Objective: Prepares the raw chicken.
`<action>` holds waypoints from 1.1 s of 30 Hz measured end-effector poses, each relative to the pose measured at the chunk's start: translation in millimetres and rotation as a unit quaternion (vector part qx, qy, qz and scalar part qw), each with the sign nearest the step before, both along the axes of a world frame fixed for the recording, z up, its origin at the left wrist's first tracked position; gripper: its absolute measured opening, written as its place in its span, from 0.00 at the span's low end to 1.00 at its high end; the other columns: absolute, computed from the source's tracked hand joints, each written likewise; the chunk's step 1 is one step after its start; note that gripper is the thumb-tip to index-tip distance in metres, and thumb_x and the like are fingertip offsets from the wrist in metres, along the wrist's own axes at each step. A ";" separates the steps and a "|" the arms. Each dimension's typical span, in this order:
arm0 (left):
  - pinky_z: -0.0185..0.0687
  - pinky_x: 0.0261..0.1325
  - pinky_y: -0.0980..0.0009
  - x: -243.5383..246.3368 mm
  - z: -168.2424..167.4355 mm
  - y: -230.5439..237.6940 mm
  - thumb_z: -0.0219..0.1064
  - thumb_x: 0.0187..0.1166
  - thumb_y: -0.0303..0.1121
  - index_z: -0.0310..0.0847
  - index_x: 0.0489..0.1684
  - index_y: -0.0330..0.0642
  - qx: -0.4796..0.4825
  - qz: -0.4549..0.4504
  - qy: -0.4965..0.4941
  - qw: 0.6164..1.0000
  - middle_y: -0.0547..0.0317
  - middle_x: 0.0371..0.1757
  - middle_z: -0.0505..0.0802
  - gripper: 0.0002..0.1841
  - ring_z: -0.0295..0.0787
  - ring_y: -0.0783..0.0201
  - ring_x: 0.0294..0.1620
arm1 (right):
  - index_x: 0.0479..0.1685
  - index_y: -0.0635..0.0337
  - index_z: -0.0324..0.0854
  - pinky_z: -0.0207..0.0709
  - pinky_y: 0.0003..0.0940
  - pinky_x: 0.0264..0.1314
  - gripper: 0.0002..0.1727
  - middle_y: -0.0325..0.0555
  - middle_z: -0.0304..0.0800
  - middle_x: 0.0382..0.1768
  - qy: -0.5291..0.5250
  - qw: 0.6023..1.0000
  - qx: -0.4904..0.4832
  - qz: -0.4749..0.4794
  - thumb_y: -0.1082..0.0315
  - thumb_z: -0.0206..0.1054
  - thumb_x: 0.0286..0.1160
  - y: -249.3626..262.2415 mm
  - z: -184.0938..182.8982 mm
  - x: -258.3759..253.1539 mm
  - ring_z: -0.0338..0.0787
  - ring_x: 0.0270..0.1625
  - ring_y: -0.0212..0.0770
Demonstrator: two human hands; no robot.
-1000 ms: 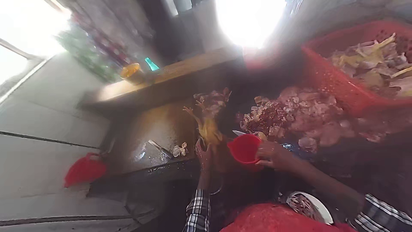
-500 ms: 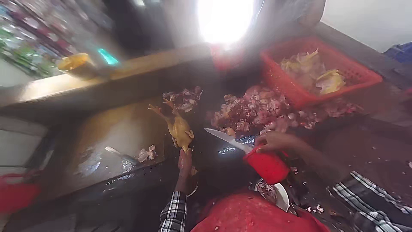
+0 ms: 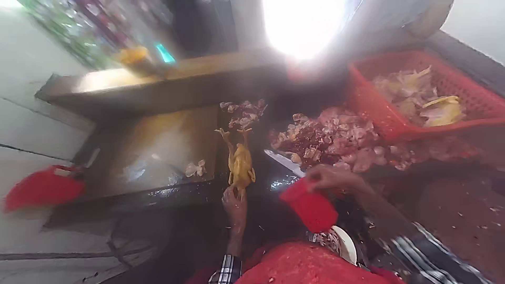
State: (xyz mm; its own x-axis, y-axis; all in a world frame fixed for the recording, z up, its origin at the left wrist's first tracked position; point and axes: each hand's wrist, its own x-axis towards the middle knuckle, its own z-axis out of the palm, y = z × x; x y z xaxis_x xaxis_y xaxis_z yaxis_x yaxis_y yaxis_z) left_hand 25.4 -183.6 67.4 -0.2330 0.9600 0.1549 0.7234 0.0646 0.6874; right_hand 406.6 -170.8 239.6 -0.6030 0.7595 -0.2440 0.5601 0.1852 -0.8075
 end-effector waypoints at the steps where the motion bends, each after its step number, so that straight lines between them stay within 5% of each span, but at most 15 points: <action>1: 0.65 0.83 0.40 9.2 1.2 12.3 0.71 0.76 0.48 0.80 0.74 0.41 0.042 -0.010 0.022 0.999 0.39 0.76 0.82 0.30 0.74 0.39 0.80 | 0.44 0.56 0.88 0.83 0.41 0.50 0.18 0.40 0.90 0.37 0.051 0.997 -0.053 0.006 0.50 0.75 0.72 22.0 -19.9 -21.8 0.88 0.41 0.35; 3: 0.57 0.85 0.34 23.4 1.8 42.2 0.71 0.73 0.56 0.78 0.79 0.47 0.067 -0.029 0.066 0.995 0.36 0.84 0.73 0.35 0.65 0.34 0.86 | 0.46 0.57 0.88 0.84 0.38 0.51 0.16 0.39 0.91 0.39 0.146 0.980 -0.131 0.024 0.53 0.71 0.77 59.3 -52.6 -63.2 0.88 0.42 0.33; 6: 0.58 0.84 0.34 27.3 -1.3 73.9 0.66 0.74 0.63 0.76 0.82 0.50 0.065 -0.039 0.091 0.993 0.37 0.85 0.74 0.38 0.65 0.34 0.87 | 0.50 0.56 0.87 0.85 0.37 0.50 0.17 0.39 0.91 0.41 0.176 0.971 -0.155 0.042 0.51 0.68 0.82 93.8 -52.0 -99.3 0.89 0.43 0.32; 9: 0.58 0.89 0.43 17.0 -15.2 79.7 0.68 0.74 0.62 0.68 0.87 0.42 0.082 -0.031 0.026 0.996 0.40 0.88 0.70 0.44 0.63 0.43 0.89 | 0.52 0.55 0.89 0.87 0.44 0.56 0.23 0.43 0.93 0.44 0.072 0.995 -0.017 -0.063 0.43 0.69 0.78 112.1 -21.6 -89.5 0.92 0.47 0.36; 12: 0.60 0.89 0.47 1.7 -30.0 86.8 0.81 0.57 0.63 0.57 0.91 0.38 0.048 -0.004 -0.133 0.990 0.39 0.88 0.69 0.60 0.64 0.46 0.89 | 0.55 0.49 0.89 0.82 0.59 0.65 0.30 0.48 0.94 0.50 -0.146 0.961 0.174 -0.160 0.33 0.61 0.80 150.7 -4.1 -70.9 0.92 0.57 0.48; 15: 0.58 0.90 0.48 -4.9 -39.7 93.3 0.81 0.56 0.64 0.64 0.89 0.41 0.074 -0.027 -0.121 0.989 0.43 0.87 0.71 0.57 0.63 0.47 0.89 | 0.59 0.49 0.89 0.76 0.61 0.73 0.24 0.48 0.93 0.58 -0.265 0.908 0.278 -0.170 0.41 0.61 0.84 219.4 -33.8 -51.3 0.88 0.67 0.53; 19: 0.56 0.88 0.41 -14.3 -46.5 99.8 0.77 0.58 0.69 0.76 0.80 0.43 0.154 -0.027 -0.050 0.986 0.42 0.82 0.77 0.51 0.65 0.41 0.86 | 0.63 0.45 0.89 0.70 0.59 0.80 0.18 0.44 0.91 0.64 -0.271 0.877 0.346 -0.193 0.52 0.61 0.86 261.7 -75.3 -43.9 0.84 0.73 0.50; 23: 0.62 0.88 0.48 -15.2 -44.9 96.5 0.77 0.57 0.70 0.66 0.88 0.44 0.043 -0.008 -0.145 0.988 0.47 0.85 0.75 0.56 0.68 0.51 0.86 | 0.77 0.33 0.79 0.67 0.67 0.80 0.25 0.42 0.79 0.79 -0.296 0.910 0.290 -0.023 0.48 0.64 0.81 232.1 -93.6 -69.2 0.74 0.82 0.54; 26: 0.65 0.86 0.48 -17.2 -42.0 99.2 0.74 0.57 0.73 0.63 0.90 0.46 0.030 -0.017 -0.147 0.989 0.47 0.83 0.77 0.58 0.71 0.52 0.84 | 0.88 0.29 0.65 0.60 0.84 0.75 0.47 0.49 0.55 0.93 -0.354 0.919 0.172 0.020 0.50 0.80 0.62 236.3 -135.4 -64.4 0.58 0.91 0.67; 27: 0.65 0.86 0.48 -16.7 -43.0 99.9 0.74 0.57 0.72 0.63 0.89 0.45 0.033 -0.018 -0.147 0.988 0.47 0.83 0.77 0.58 0.72 0.52 0.84 | 0.86 0.32 0.68 0.66 0.84 0.71 0.46 0.51 0.57 0.92 -0.358 0.918 0.172 0.013 0.51 0.81 0.59 239.6 -145.2 -59.3 0.62 0.88 0.70; 30: 0.66 0.86 0.50 -19.3 -43.2 96.2 0.75 0.57 0.71 0.62 0.90 0.45 0.024 -0.019 -0.148 0.988 0.48 0.83 0.77 0.58 0.71 0.54 0.84 | 0.64 0.45 0.86 0.78 0.73 0.65 0.21 0.57 0.81 0.72 -0.332 0.924 0.191 0.018 0.56 0.75 0.70 242.0 -155.1 -44.5 0.80 0.72 0.67; 33: 0.66 0.86 0.51 -19.2 -39.4 101.9 0.74 0.57 0.72 0.61 0.90 0.44 0.032 -0.023 -0.154 0.987 0.47 0.84 0.76 0.59 0.71 0.54 0.84 | 0.58 0.50 0.88 0.82 0.68 0.61 0.16 0.56 0.86 0.62 -0.314 0.932 0.179 0.040 0.65 0.75 0.70 244.2 -133.4 -11.9 0.88 0.61 0.62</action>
State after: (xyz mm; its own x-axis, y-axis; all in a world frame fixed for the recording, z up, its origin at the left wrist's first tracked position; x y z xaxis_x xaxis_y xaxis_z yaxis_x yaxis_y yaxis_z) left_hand 6.2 -81.7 28.0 -0.2353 0.9613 0.1433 0.4800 -0.0132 0.8772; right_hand 394.7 73.4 106.1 -0.4846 0.8191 -0.3072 0.8742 0.4404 -0.2048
